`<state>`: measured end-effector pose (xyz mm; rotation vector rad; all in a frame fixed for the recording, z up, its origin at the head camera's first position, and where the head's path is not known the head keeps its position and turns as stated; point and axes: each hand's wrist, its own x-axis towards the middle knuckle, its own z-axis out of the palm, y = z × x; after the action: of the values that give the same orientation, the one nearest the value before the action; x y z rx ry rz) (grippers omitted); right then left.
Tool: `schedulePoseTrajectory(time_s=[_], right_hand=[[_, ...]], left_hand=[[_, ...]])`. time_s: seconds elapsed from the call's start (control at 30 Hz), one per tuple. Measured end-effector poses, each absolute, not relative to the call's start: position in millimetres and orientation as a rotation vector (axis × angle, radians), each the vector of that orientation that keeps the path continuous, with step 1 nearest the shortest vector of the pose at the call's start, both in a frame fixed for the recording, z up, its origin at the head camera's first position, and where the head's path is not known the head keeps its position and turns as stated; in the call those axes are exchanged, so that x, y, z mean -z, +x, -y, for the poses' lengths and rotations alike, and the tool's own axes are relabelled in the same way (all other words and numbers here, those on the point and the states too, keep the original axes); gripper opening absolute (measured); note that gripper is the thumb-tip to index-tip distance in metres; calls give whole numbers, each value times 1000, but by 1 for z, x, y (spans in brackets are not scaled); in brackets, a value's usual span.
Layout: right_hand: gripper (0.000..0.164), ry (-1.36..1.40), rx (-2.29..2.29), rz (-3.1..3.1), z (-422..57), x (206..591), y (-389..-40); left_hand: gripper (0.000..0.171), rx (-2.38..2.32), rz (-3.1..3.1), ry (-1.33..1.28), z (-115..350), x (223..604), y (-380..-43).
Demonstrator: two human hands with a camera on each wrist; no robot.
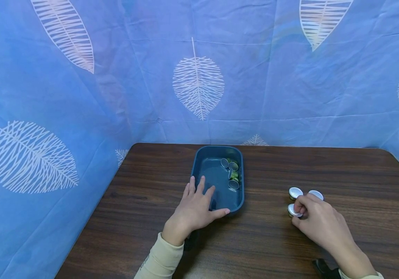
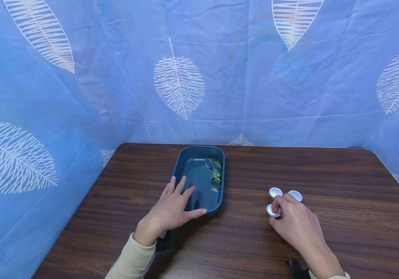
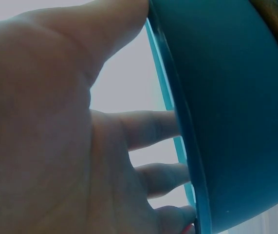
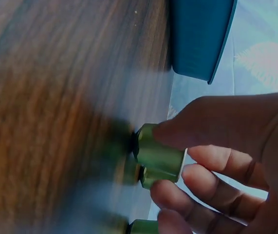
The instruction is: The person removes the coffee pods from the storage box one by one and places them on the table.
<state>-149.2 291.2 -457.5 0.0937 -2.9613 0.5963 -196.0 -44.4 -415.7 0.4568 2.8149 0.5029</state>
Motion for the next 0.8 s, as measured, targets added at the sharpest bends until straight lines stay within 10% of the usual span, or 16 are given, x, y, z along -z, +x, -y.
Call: schedulePoseTrajectory(time_s=[0.8], right_hand=[[16,55,-592,3018,-287,457,-149]], left_hand=[[84,-494,-2809,458,44,412,-195]])
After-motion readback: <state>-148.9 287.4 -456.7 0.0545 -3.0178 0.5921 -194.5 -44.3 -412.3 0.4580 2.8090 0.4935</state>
